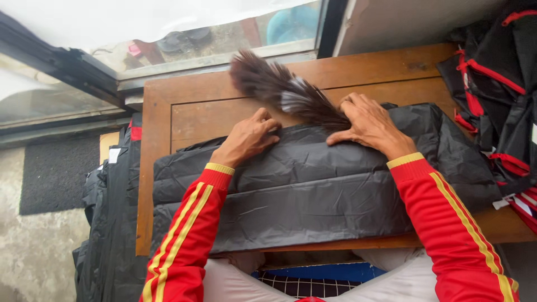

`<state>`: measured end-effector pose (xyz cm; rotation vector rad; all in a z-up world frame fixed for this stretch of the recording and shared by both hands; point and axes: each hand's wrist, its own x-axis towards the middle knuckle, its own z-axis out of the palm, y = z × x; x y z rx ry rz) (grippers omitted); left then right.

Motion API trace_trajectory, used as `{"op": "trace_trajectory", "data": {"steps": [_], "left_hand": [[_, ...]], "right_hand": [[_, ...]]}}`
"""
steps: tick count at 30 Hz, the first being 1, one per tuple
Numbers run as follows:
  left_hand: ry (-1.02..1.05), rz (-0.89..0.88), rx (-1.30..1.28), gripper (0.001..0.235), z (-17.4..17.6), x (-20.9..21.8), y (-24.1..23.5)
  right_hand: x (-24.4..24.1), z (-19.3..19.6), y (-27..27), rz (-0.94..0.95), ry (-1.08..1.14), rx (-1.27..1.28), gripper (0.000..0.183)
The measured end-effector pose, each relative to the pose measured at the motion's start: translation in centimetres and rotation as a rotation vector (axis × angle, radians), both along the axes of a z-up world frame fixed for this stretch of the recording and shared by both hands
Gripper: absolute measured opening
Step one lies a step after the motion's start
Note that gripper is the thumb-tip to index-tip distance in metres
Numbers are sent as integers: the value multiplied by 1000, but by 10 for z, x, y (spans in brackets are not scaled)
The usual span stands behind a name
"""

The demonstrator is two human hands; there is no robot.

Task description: The person uses a feather duster to wipe a black garment on a wooden table, then folds it into a compact roll. The person repeats the wiping and folding process on the same garment multiple times.

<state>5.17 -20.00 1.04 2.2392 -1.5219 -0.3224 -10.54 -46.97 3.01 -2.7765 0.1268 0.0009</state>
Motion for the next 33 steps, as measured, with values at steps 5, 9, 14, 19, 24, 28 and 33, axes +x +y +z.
{"op": "trace_trajectory", "data": {"steps": [5,9,14,19,24,28,33], "left_hand": [[138,67,202,80,40,-6,44],[260,169,354,75,31,-2,56],[181,157,460,50,62,-2,52],[-408,34,211,27,147,-18,76],[-953,93,-211,28,212,-72,98],[-674,219,-233,17,62,-66,127],[-814,225,-122,13,-53,-78,138]], "right_hand": [[-3,23,1,-83,233,27,85],[1,38,10,-117,379,95,82],[-3,72,22,-145,421,123,68],[-30,143,17,-113,101,-11,47],[-92,165,23,3,-551,-347,43],[-119,73,58,-319,-576,530,30],[-129,-4,71,-286,-186,287,16]]}}
